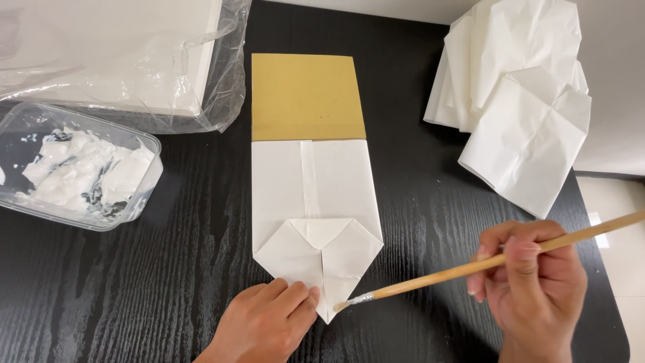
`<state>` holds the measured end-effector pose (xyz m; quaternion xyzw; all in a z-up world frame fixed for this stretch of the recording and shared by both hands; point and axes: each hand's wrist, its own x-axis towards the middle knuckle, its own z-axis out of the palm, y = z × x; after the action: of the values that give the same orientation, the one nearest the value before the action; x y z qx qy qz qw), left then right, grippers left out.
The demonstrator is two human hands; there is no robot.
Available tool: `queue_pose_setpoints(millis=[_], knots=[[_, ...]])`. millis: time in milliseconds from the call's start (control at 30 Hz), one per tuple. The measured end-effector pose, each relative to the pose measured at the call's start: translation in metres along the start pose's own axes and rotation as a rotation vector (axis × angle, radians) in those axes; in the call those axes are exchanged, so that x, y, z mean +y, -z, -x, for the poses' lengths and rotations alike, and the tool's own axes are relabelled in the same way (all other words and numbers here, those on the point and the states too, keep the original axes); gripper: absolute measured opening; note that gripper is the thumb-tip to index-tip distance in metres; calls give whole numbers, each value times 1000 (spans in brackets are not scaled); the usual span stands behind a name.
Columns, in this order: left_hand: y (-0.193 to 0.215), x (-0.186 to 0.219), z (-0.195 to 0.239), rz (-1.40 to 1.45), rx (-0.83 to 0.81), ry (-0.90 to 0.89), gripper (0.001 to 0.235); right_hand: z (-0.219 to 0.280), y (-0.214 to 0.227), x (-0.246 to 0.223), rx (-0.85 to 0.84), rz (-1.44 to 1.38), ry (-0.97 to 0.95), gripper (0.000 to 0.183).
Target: Manually folding and gluing the bottom of a white paper bag using a brush and a cardboard template.
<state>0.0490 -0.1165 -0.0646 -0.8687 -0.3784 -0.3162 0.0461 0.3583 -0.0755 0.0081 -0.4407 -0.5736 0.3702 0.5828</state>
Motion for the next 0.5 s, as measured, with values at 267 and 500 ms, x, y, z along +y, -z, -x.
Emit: queue_pose_setpoints(millis=[267,500], knots=[[-2,-1,2,-6,3,0,20,0,3,0,71,169,70,22],[-3,-2,5,10,-22,-7,10,2,-1,-1,3,20,55,19]])
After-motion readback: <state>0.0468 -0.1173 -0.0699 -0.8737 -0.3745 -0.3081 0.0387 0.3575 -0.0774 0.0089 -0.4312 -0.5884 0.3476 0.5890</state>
